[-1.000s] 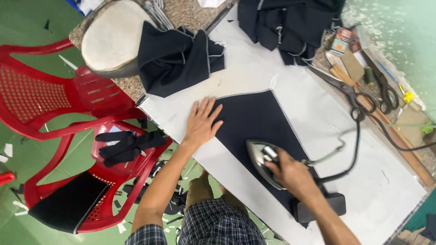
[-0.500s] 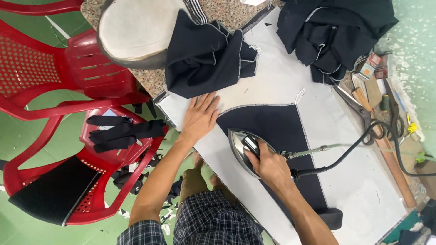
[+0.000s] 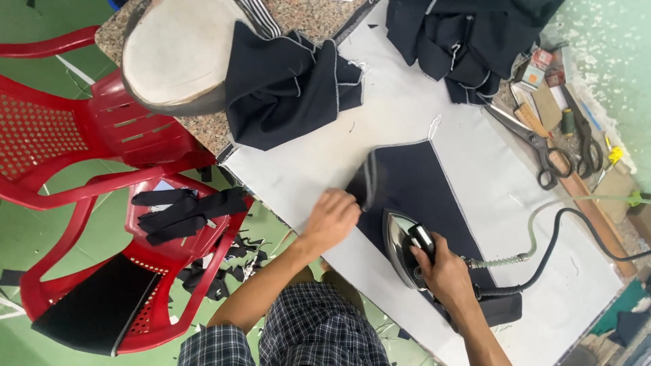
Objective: The person irons a black fabric piece on a white table using a steam iron and a pressing block, then trims the edges with scissors. The person repeats ironing on a second fabric piece and uses the pressing block to smooth seams.
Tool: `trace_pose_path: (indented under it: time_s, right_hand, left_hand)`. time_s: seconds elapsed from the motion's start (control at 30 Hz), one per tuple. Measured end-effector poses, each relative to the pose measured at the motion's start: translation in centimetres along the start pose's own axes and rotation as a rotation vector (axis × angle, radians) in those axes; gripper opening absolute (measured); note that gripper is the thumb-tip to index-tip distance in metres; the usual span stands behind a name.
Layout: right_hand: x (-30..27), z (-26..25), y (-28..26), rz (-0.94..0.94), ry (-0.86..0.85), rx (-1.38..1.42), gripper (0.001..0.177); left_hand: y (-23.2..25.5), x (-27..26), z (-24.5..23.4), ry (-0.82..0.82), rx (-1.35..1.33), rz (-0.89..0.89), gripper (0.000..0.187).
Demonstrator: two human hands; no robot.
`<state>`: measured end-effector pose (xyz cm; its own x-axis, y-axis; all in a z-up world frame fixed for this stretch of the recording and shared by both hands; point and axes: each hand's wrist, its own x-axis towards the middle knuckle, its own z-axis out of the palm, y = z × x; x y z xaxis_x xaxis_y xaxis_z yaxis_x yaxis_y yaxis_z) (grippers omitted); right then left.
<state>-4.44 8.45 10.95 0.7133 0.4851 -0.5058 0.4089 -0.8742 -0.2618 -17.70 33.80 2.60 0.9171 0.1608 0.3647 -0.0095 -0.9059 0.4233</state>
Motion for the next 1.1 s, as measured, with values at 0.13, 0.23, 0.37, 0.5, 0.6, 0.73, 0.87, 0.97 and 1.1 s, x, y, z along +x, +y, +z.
trace_pose_path:
  time_s: [0.13,0.23,0.37,0.5,0.6,0.73,0.87,0.97,1.1]
  right_hand:
    - [-0.1,0.4,0.4,-0.055,0.064,-0.007,0.058]
    - [-0.4,0.1,-0.1,-0.049,0.049,-0.012,0.059]
    - [-0.6,-0.4,-0.9,0.053,0.022,-0.055,0.053]
    - [-0.6,-0.6,-1.0,0.029,0.022,-0.013,0.053]
    - [-0.8,-0.9,-1.2,0.043,0.016,-0.005,0.052]
    - [-0.9,-1.2,-1.6,0.032,0.02,-0.016,0.052]
    - [-0.8,-1.5,-1.7,0.021,0.027,0.01,0.052]
    - [-1.0,-1.8,-2.0,0.014,0.032,0.013,0.051]
    - [-1.0,-2.3,-2.8,0.006,0.03,0.004,0.049]
  left_hand:
    - [0.5,-0.4,1.8,0.065,-0.106,0.079,0.011]
    - [0.2,-1.0,2.7,-0.138,-0.138,0.061,0.016]
    - [0.2,-1.2,4.2,0.201,-0.193,0.116,0.013]
    - [-0.6,-2.4,6.2,0.2,-0.412,0.125,0.02]
    - [-1.3,-1.8,5.6,0.27,-0.075,0.107,0.019]
    - [-4.1,1.6,1.7,0.107,-0.087,0.119,0.039]
    - [-7.6,0.5,1.0,0.035,0.203,-0.046,0.051]
    - [-7.1,0.3,-1.4,0.166,0.425,-0.275,0.056]
    - [-3.0,-1.4,0.8,0.345,0.194,0.077,0.04]
